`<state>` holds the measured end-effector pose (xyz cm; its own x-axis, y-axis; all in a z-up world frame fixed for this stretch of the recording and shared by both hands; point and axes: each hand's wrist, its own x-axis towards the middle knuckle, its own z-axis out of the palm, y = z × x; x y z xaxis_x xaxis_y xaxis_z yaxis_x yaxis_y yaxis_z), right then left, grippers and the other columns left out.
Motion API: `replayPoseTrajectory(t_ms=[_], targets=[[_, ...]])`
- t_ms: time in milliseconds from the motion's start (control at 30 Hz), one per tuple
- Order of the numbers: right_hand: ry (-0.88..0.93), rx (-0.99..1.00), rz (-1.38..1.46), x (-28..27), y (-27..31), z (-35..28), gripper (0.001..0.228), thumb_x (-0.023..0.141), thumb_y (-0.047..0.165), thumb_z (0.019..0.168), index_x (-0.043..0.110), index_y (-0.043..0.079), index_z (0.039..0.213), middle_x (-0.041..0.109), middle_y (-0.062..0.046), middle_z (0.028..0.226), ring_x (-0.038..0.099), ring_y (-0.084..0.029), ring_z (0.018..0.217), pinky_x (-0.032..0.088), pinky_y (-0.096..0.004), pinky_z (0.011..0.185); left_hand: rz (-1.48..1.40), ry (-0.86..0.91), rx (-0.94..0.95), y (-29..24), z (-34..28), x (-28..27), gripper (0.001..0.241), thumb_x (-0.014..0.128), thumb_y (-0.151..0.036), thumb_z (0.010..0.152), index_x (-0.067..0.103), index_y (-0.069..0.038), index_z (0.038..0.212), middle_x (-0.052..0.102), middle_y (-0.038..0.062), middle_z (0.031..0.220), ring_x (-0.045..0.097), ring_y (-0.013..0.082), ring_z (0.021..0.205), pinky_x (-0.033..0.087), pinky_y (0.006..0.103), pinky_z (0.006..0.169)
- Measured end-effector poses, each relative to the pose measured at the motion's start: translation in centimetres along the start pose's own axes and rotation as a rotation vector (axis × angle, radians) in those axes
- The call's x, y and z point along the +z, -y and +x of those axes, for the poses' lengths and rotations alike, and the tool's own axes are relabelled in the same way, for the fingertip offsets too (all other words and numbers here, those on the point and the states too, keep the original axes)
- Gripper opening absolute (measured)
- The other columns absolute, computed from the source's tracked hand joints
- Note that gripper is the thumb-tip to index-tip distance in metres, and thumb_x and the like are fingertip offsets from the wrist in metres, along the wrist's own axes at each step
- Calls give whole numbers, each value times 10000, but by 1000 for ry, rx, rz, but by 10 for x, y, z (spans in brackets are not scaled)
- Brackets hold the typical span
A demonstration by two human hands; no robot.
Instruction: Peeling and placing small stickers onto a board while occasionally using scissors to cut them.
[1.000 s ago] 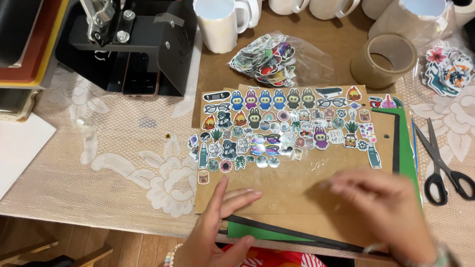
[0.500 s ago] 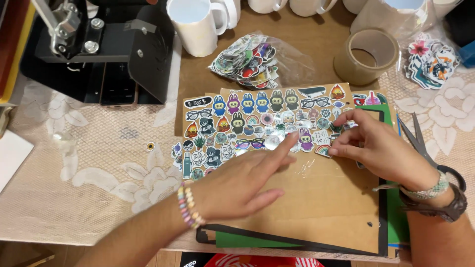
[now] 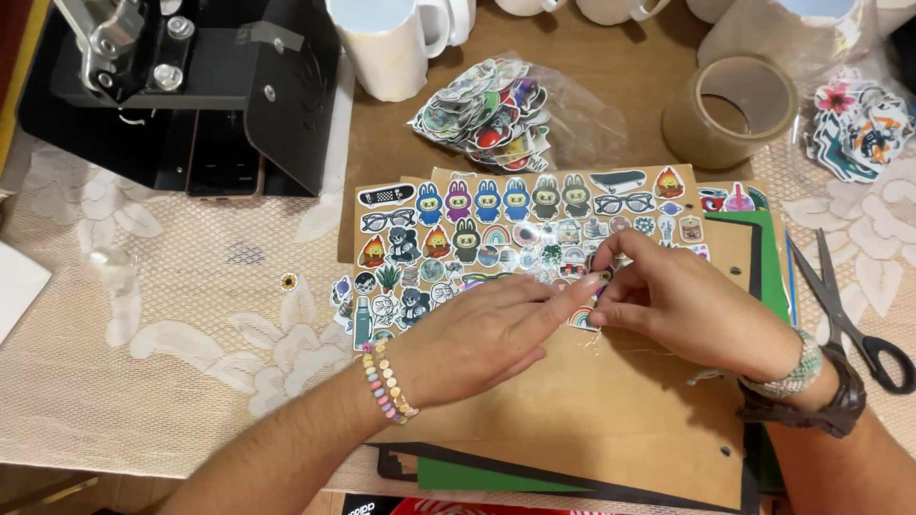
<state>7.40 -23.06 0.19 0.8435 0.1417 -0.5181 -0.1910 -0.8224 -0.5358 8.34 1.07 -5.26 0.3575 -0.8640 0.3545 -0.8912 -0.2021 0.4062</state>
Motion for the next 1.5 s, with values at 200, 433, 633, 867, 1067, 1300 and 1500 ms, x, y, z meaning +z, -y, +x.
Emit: replayPoseTrajectory(t_ms=[200, 433, 633, 867, 1067, 1300, 1500], targets=[[-54, -30, -205, 2, 7, 1, 365, 738, 243, 809, 509, 223, 1092, 871, 68, 886, 774, -226, 835, 507, -356, 772, 28, -79, 88, -1, -2, 7, 632, 591, 73, 972, 296, 39, 1530, 678, 174, 1175, 661, 348, 1080, 538, 438, 949], [-69, 21, -337, 5, 16, -2, 373, 675, 246, 805, 496, 268, 1132, 829, 67, 886, 725, -314, 863, 500, -428, 752, -21, -31, 71, -5, -3, 11, 663, 569, 75, 983, 253, 0, 1561, 641, 213, 1293, 640, 356, 1131, 547, 443, 921], [-175, -28, -421, 17, 11, -2, 344, 624, 245, 822, 488, 223, 1137, 777, -41, 872, 676, -442, 840, 498, -534, 692, -54, -70, 79, -3, -4, 16, 705, 527, 126, 955, 217, -5, 1574, 641, 233, 1346, 651, 377, 1165, 555, 454, 953], [-229, -92, -529, 23, 8, 2, 271, 556, 148, 824, 486, 183, 1084, 721, -115, 864, 654, -492, 792, 484, -573, 649, -155, -15, 71, -2, -1, 11, 649, 464, 41, 995, 183, 5, 1578, 641, 216, 1103, 604, 383, 966, 498, 478, 761], [-247, 115, -529, 19, 20, -12, 306, 730, 480, 807, 616, 270, 998, 761, 53, 826, 716, -298, 851, 514, -453, 733, -37, -360, -251, -18, -45, -81, 537, 627, -97, 1032, 376, -103, 1506, 733, 61, 1242, 722, 246, 1109, 559, 420, 1017], [-437, 86, -422, 18, -13, -36, 427, 737, 575, 748, 687, 322, 1088, 790, 53, 820, 743, -182, 794, 525, -348, 740, 440, -331, -548, 17, -174, -87, 539, 612, -74, 995, 402, 12, 1484, 744, 122, 1137, 704, 283, 1004, 544, 401, 886], [-598, 9, -520, 25, -10, -41, 334, 680, 581, 844, 693, 319, 1052, 725, 159, 730, 697, -123, 685, 505, -348, 656, 506, -120, -520, 41, -188, -77, 595, 521, -49, 1001, 274, 26, 1537, 608, 311, 1333, 644, 396, 1171, 526, 458, 1002]])
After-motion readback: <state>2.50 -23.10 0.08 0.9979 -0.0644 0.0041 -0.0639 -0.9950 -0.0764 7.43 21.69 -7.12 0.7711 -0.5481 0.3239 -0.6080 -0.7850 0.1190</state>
